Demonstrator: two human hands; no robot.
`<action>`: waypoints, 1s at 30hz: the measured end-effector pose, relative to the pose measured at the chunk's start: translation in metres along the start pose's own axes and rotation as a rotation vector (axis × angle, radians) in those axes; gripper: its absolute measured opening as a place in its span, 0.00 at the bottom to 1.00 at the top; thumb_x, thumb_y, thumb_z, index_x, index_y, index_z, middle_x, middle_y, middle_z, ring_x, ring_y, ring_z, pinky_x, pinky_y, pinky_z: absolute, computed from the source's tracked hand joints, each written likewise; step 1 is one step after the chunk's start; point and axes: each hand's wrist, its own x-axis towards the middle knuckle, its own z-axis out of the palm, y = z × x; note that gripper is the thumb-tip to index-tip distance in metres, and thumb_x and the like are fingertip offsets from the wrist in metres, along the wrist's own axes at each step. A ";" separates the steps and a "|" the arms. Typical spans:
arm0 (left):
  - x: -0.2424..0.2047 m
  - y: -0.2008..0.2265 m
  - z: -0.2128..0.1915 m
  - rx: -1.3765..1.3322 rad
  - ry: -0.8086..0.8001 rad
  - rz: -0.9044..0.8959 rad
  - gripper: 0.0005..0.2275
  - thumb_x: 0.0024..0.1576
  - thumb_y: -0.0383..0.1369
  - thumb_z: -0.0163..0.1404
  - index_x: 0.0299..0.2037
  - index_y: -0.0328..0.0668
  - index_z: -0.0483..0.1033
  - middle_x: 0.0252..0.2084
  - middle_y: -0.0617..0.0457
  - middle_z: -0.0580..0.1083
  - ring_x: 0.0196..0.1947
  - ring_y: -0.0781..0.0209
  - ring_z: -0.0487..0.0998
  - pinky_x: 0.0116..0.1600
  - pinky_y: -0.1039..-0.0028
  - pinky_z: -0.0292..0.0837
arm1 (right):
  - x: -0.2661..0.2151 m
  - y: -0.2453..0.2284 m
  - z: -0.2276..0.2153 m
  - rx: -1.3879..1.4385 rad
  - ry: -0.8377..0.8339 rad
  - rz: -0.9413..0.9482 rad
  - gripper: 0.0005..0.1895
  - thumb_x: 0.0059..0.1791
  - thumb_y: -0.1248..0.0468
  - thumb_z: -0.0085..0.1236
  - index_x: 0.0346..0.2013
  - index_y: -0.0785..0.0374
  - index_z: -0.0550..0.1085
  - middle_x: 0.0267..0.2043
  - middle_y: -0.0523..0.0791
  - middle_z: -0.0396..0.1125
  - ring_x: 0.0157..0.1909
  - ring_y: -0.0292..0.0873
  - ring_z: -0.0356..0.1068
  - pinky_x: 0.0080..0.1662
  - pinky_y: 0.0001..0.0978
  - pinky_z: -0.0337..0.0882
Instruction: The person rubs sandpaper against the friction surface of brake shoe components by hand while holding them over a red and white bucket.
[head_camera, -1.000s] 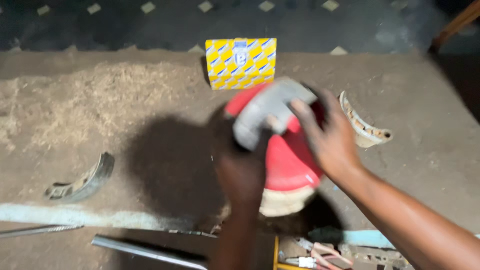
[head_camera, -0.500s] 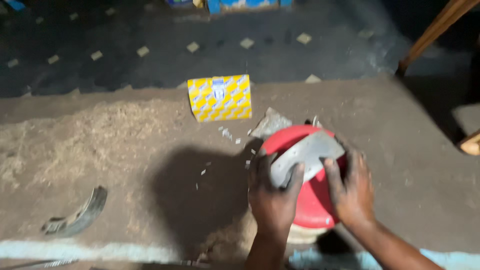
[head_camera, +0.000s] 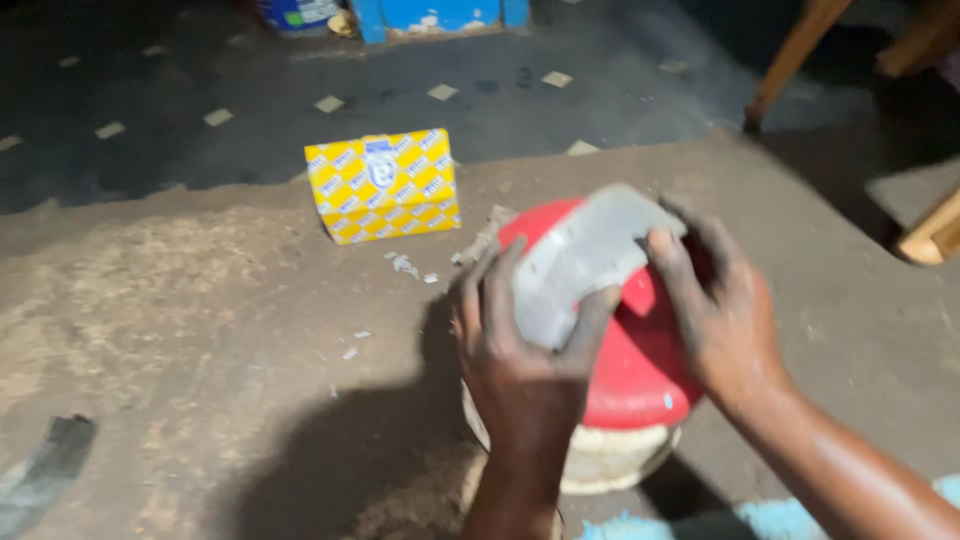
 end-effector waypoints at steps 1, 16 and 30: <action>-0.006 -0.004 0.001 0.040 0.023 0.052 0.31 0.47 0.46 0.67 0.59 0.39 0.73 0.60 0.41 0.73 0.62 0.36 0.72 0.65 0.53 0.66 | -0.004 0.004 -0.001 0.022 0.007 -0.041 0.26 0.55 0.50 0.52 0.63 0.61 0.71 0.58 0.51 0.73 0.62 0.48 0.72 0.61 0.37 0.68; -0.008 -0.022 -0.004 0.196 -0.154 0.039 0.32 0.48 0.56 0.62 0.54 0.41 0.69 0.51 0.37 0.74 0.50 0.33 0.75 0.52 0.50 0.71 | -0.009 -0.020 -0.031 -0.348 -0.137 -0.533 0.30 0.56 0.43 0.47 0.65 0.60 0.71 0.69 0.54 0.63 0.67 0.59 0.63 0.63 0.47 0.64; 0.003 -0.014 -0.027 0.220 -0.275 0.140 0.32 0.47 0.55 0.66 0.51 0.41 0.68 0.50 0.37 0.73 0.52 0.33 0.74 0.52 0.47 0.69 | -0.033 -0.020 -0.041 -0.476 -0.161 -0.482 0.44 0.48 0.33 0.51 0.67 0.62 0.67 0.69 0.53 0.61 0.66 0.59 0.63 0.62 0.49 0.64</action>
